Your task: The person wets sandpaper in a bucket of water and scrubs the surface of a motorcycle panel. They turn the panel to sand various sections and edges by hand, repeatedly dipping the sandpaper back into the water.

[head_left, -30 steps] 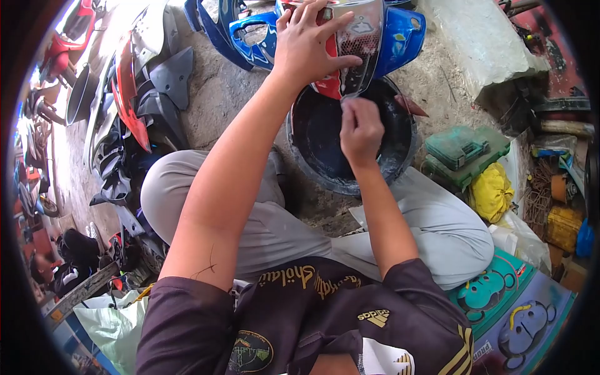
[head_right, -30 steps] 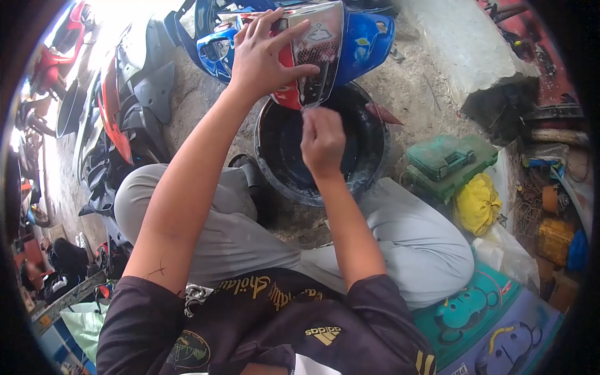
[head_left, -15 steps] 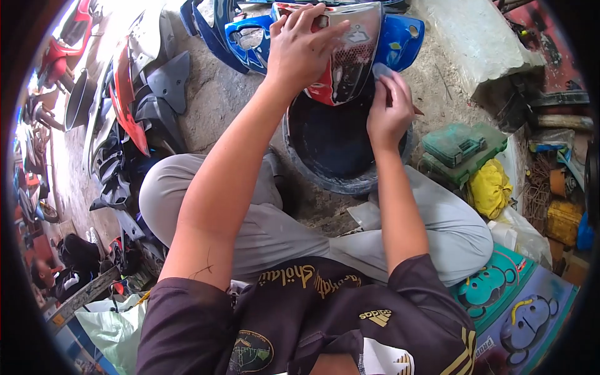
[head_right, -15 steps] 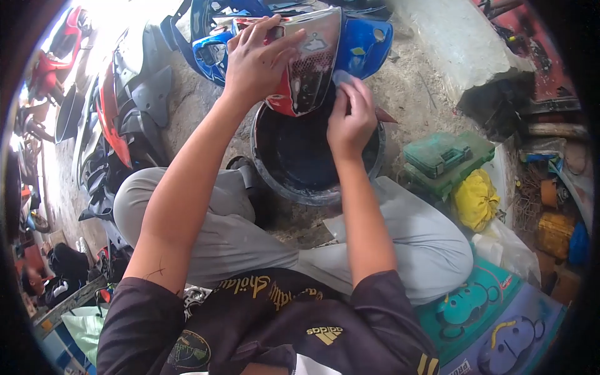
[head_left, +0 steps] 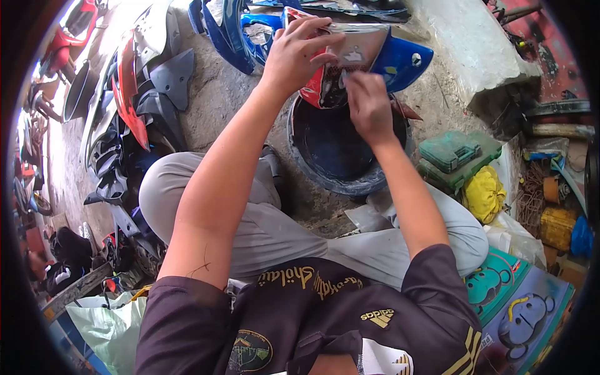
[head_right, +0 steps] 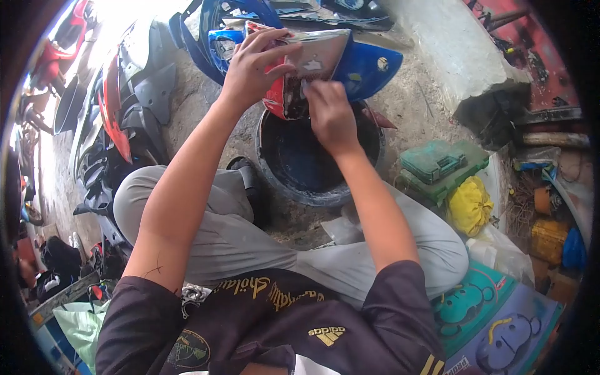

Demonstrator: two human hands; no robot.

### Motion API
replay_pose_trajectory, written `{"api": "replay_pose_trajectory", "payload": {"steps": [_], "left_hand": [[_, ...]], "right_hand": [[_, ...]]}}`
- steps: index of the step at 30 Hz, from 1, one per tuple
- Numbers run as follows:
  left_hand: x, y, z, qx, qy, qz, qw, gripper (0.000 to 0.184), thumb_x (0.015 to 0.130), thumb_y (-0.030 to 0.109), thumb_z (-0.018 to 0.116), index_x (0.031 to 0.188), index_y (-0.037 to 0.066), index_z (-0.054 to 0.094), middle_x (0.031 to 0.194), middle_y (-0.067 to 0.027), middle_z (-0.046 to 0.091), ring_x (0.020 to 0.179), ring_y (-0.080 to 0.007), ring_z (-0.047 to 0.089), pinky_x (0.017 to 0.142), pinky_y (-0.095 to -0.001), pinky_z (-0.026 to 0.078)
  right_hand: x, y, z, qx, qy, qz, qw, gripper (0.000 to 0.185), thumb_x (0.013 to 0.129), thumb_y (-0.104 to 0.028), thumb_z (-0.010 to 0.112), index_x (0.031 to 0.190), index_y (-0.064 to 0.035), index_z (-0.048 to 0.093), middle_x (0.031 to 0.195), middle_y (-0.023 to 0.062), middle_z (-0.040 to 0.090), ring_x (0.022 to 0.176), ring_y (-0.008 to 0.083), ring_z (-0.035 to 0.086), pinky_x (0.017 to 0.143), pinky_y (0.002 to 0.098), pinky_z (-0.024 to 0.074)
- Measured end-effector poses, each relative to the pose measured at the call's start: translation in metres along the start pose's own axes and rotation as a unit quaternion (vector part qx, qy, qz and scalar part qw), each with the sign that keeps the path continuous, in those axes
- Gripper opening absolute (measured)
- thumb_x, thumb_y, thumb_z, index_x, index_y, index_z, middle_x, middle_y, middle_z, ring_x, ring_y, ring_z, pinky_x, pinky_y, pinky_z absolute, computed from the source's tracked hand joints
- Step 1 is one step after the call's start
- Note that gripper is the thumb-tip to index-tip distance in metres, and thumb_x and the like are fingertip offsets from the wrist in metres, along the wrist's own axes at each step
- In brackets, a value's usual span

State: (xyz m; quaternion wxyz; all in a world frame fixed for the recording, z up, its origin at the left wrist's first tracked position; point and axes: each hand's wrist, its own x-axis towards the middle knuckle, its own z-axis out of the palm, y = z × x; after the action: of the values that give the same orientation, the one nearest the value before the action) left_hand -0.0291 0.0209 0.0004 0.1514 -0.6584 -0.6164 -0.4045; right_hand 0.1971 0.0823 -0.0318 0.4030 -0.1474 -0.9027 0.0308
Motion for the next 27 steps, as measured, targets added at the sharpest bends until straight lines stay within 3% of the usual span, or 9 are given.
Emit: {"api": "replay_pose_trajectory", "payload": {"steps": [2, 6, 11, 12, 15, 19, 22, 27], "left_hand": [[0.001, 0.001, -0.002, -0.002, -0.004, 0.000, 1.000, 0.047, 0.083, 0.030, 0.091, 0.129, 0.030, 0.083, 0.142, -0.0030, 0.070, 0.132, -0.0307, 0.064, 0.113, -0.0477, 0.052], [0.001, -0.001, -0.001, -0.010, -0.004, 0.004, 1.000, 0.048, 0.081, 0.031, 0.092, 0.128, 0.031, 0.084, 0.140, -0.0015, 0.071, 0.129, -0.0297, 0.065, 0.112, -0.0471, 0.052], [0.001, 0.001, 0.002, 0.007, 0.009, 0.001, 1.000, 0.045, 0.084, 0.032, 0.089, 0.128, 0.031, 0.084, 0.141, -0.0020, 0.071, 0.130, -0.0303, 0.065, 0.113, -0.0483, 0.051], [0.001, 0.000, 0.003, -0.004, 0.010, -0.006, 1.000, 0.044, 0.085, 0.032, 0.089, 0.129, 0.031, 0.084, 0.141, -0.0021, 0.071, 0.131, -0.0302, 0.065, 0.114, -0.0485, 0.051], [0.003, -0.003, 0.007, -0.023, 0.017, -0.017, 0.999, 0.040, 0.088, 0.030, 0.087, 0.128, 0.031, 0.085, 0.142, -0.0023, 0.071, 0.130, -0.0297, 0.065, 0.115, -0.0488, 0.050], [0.009, -0.008, 0.006, -0.031, 0.018, -0.021, 0.999, 0.032, 0.089, 0.025, 0.086, 0.120, 0.028, 0.088, 0.136, -0.0018, 0.074, 0.125, -0.0284, 0.068, 0.113, -0.0476, 0.051], [0.013, -0.010, 0.008, -0.060, 0.026, -0.020, 0.998, 0.027, 0.089, 0.021, 0.085, 0.114, 0.026, 0.090, 0.130, -0.0017, 0.076, 0.121, -0.0275, 0.069, 0.111, -0.0453, 0.052], [0.015, -0.014, 0.008, -0.081, 0.042, -0.021, 0.996, 0.028, 0.089, 0.012, 0.082, 0.112, 0.025, 0.090, 0.127, -0.0022, 0.077, 0.118, -0.0270, 0.069, 0.108, -0.0425, 0.054]], "right_hand": [[-0.028, -0.012, 0.003, 0.023, -0.043, 0.018, 0.999, 0.025, 0.092, 0.004, 0.076, 0.116, -0.0001, 0.077, 0.117, 0.0167, 0.071, 0.108, 0.0390, 0.068, 0.094, 0.0474, 0.0570], [-0.021, 0.000, 0.005, 0.008, 0.023, 0.006, 1.000, 0.026, 0.088, 0.003, 0.075, 0.114, 0.0026, 0.076, 0.117, 0.0162, 0.069, 0.108, 0.0393, 0.066, 0.094, 0.0480, 0.0563], [0.048, 0.036, -0.007, -0.018, 0.101, 0.098, 0.990, 0.024, 0.092, 0.000, 0.074, 0.115, -0.0019, 0.079, 0.118, 0.0147, 0.070, 0.106, 0.0388, 0.066, 0.093, 0.0468, 0.0550], [0.053, 0.038, -0.008, -0.035, 0.094, 0.088, 0.991, 0.019, 0.097, -0.006, 0.075, 0.116, -0.0033, 0.080, 0.114, 0.0143, 0.071, 0.103, 0.0379, 0.068, 0.092, 0.0459, 0.0560], [0.033, 0.016, -0.006, -0.072, 0.031, 0.052, 0.996, 0.019, 0.097, -0.005, 0.076, 0.115, -0.0023, 0.080, 0.114, 0.0145, 0.071, 0.102, 0.0376, 0.067, 0.091, 0.0472, 0.0559], [-0.025, -0.010, 0.011, -0.011, -0.038, -0.018, 0.999, 0.033, 0.088, 0.000, 0.078, 0.121, -0.0042, 0.079, 0.115, 0.0158, 0.069, 0.102, 0.0385, 0.066, 0.090, 0.0482, 0.0550], [-0.014, 0.000, 0.003, -0.032, -0.017, -0.016, 0.999, 0.031, 0.090, -0.004, 0.075, 0.121, -0.0061, 0.079, 0.112, 0.0118, 0.067, 0.100, 0.0345, 0.065, 0.089, 0.0484, 0.0537], [0.047, 0.044, -0.008, -0.058, 0.061, 0.089, 0.992, 0.029, 0.093, -0.004, 0.071, 0.121, -0.0054, 0.078, 0.113, 0.0127, 0.069, 0.100, 0.0372, 0.065, 0.091, 0.0479, 0.0536]]}}
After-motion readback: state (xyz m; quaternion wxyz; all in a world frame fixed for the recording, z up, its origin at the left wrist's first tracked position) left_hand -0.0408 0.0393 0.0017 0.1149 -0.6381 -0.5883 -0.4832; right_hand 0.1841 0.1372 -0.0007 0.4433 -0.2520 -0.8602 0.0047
